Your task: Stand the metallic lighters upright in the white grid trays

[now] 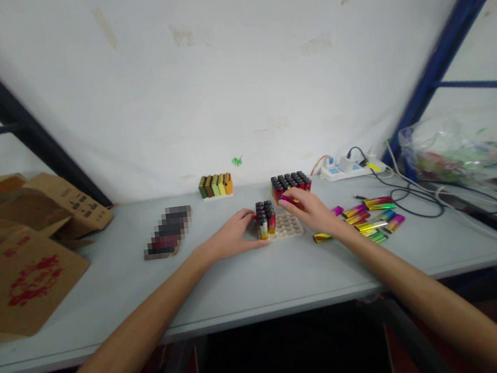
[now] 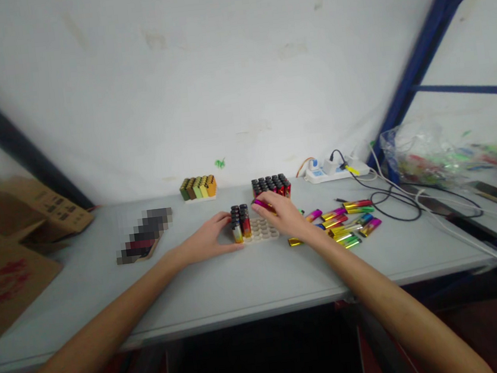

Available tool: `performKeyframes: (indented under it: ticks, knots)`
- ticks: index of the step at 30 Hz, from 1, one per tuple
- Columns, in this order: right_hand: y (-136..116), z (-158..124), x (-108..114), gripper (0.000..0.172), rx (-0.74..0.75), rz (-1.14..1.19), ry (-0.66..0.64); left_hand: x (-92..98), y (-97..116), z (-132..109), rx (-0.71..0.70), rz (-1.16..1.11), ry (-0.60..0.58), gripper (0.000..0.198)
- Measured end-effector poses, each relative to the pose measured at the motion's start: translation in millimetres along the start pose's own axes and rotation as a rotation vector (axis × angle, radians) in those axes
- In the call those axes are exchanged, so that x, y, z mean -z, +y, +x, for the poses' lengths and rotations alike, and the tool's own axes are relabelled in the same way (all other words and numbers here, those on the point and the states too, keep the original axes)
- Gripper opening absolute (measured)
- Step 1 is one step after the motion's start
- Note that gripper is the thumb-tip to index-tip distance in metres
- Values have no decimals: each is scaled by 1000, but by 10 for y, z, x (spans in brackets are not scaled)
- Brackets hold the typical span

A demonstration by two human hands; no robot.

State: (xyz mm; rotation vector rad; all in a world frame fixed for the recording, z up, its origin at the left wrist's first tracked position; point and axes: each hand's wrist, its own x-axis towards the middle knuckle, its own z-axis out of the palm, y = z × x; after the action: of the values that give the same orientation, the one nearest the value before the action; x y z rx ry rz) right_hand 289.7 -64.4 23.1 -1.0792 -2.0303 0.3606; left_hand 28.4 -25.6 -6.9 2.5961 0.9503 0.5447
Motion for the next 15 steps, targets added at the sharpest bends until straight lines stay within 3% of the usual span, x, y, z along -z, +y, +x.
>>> performKeyframes:
  ticks: [2,7,15]
  knots:
    - [-21,1,33,33,59,-66,-4,5,7,2,7,3,-4,73]
    - [-53,-28,54,42,-9,-61,-153,13,16,3,6,-26,-5,71]
    - [10,-39,-42,35,70,-127,-279,-3,-2,3,-10,-39,15,71]
